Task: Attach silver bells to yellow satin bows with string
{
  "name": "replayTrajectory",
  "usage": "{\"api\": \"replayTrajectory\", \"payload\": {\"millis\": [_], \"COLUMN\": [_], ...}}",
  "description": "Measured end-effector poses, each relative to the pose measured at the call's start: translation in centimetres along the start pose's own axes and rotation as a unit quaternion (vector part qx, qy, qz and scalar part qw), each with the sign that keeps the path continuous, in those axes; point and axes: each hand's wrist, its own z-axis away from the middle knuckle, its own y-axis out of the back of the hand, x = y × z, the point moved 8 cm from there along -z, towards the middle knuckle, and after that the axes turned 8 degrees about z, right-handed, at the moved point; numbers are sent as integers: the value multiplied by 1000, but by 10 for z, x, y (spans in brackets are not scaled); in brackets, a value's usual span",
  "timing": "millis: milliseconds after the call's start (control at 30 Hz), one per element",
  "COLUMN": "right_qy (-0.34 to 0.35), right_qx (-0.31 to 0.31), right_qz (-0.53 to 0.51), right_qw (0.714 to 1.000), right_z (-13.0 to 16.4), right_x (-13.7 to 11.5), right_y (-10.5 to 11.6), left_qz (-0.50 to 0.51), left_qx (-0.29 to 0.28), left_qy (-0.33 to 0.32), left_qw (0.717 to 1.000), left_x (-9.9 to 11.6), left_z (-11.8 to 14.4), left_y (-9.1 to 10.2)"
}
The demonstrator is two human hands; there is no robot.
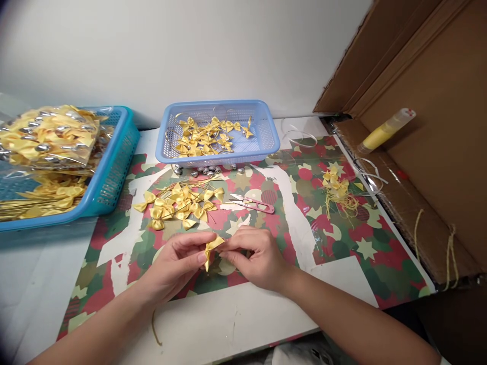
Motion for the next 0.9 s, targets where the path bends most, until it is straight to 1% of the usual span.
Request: {"api": "replayTrajectory", "payload": {"millis": [133, 267, 433, 700, 900], "right_qy": [-24, -15, 0, 23, 35], "right_qx": [-4, -1, -11, -9, -6], "right_qz": [-8, -22, -33, -42, -42], "right_qw": [1000, 1000, 999, 999, 998], "right_z": [1, 1, -1, -1, -2], "right_x": [6, 5, 3, 0, -3], "right_y": [-2, -2, -2, -1, 0], "left_qz": [31, 50, 43, 33, 27], "left_qx": [-4, -5, 4, 19, 10], "left_qy": [25, 44, 42, 42, 38], "left_qw": [999, 998, 998, 998, 999], "left_x": [-1, -4, -4, -3, -1], "left_z": [0, 0, 0, 1, 2], "left_y": [-3, -4, -3, -2, -5]}}
